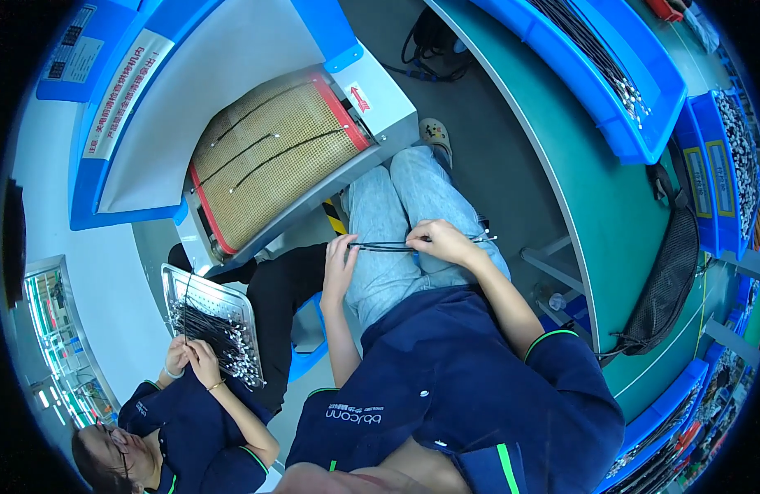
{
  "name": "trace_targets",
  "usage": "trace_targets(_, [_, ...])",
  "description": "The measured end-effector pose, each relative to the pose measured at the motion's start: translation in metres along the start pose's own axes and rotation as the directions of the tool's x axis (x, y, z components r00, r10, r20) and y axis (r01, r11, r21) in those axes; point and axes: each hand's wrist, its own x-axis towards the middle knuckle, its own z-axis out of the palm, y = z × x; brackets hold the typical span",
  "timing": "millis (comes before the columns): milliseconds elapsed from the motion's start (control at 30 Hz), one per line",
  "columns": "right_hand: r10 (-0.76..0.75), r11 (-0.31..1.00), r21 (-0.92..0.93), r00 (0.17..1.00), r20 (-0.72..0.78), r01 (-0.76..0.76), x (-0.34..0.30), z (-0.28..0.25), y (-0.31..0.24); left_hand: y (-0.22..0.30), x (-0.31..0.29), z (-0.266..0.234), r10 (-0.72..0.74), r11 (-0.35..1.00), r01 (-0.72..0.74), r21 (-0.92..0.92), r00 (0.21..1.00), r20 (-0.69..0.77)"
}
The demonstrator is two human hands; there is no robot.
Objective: The person assembles small electronic cables and components by hand at a factory workstation.
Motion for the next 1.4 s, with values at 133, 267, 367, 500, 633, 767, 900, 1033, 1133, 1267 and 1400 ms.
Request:
trace_targets(133, [-0.003, 0.998, 0.056, 0.999, -0.049, 0.005, -0.003, -0.018, -0.012, 0.002, -0.001, -0.011, 0.077, 0.988, -0.074, 0.138, 0.997, -0.012])
trace_targets(267, [-0.14, 0.99, 0.014, 0.986, -0.088, 0.141, 0.006, -0.022, -0.02, 0.039, 0.002, -0.016, -0.069, 0.995, 0.074, -0.062, 0.995, 0.072])
trace_targets(367, [-0.231, 0.972, -0.069, 0.962, -0.146, 0.223, 0.009, -0.026, -0.036, 0.071, 0.025, -0.004, -0.016, 0.987, 0.051, -0.154, 0.976, 0.217])
trace_targets(500, [-0.431, 0.887, -0.235, 0.895, -0.117, 0.397, 0.019, -0.027, -0.054, 0.105, 0.025, -0.018, -0.006, 0.983, 0.035, -0.181, 0.987, 0.16])
trace_targets(633, [-0.403, 0.908, -0.186, 0.904, -0.141, 0.376, 0.016, -0.037, -0.057, 0.111, 0.029, -0.019, 0.32, 0.946, -0.312, 0.09, 0.943, -0.089])
trace_targets(767, [-0.471, 0.879, -0.186, 0.861, -0.19, 0.44, 0.015, -0.038, -0.056, 0.107, 0.027, -0.017, 0.353, 0.932, -0.343, 0.121, 0.932, -0.08])
trace_targets(900, [-0.443, 0.892, -0.182, 0.882, -0.161, 0.415, 0.014, -0.042, -0.056, 0.109, 0.027, -0.019, 0.217, 0.976, -0.217, -0.03, 0.976, -0.021])
trace_targets(1033, [-0.492, 0.868, -0.185, 0.85, -0.187, 0.461, 0.012, -0.04, -0.043, 0.108, 0.035, -0.009, 0.209, 0.975, -0.207, -0.078, 0.978, 0.008])
trace_targets(1133, [-0.47, 0.878, -0.18, 0.871, -0.146, 0.443, 0.013, -0.042, -0.051, 0.112, 0.033, -0.014, 0.283, 0.959, -0.282, 0.029, 0.959, -0.022])
trace_targets(1267, [-0.473, 0.881, -0.092, 0.869, -0.146, 0.464, 0.013, -0.044, -0.054, 0.117, 0.033, -0.013, 0.409, 0.91, -0.393, 0.13, 0.904, -0.127])
trace_targets(1400, [-0.429, 0.903, -0.047, 0.894, -0.127, 0.426, 0.01, -0.049, -0.052, 0.117, 0.031, -0.006, 0.446, 0.892, -0.415, 0.179, 0.872, -0.199])
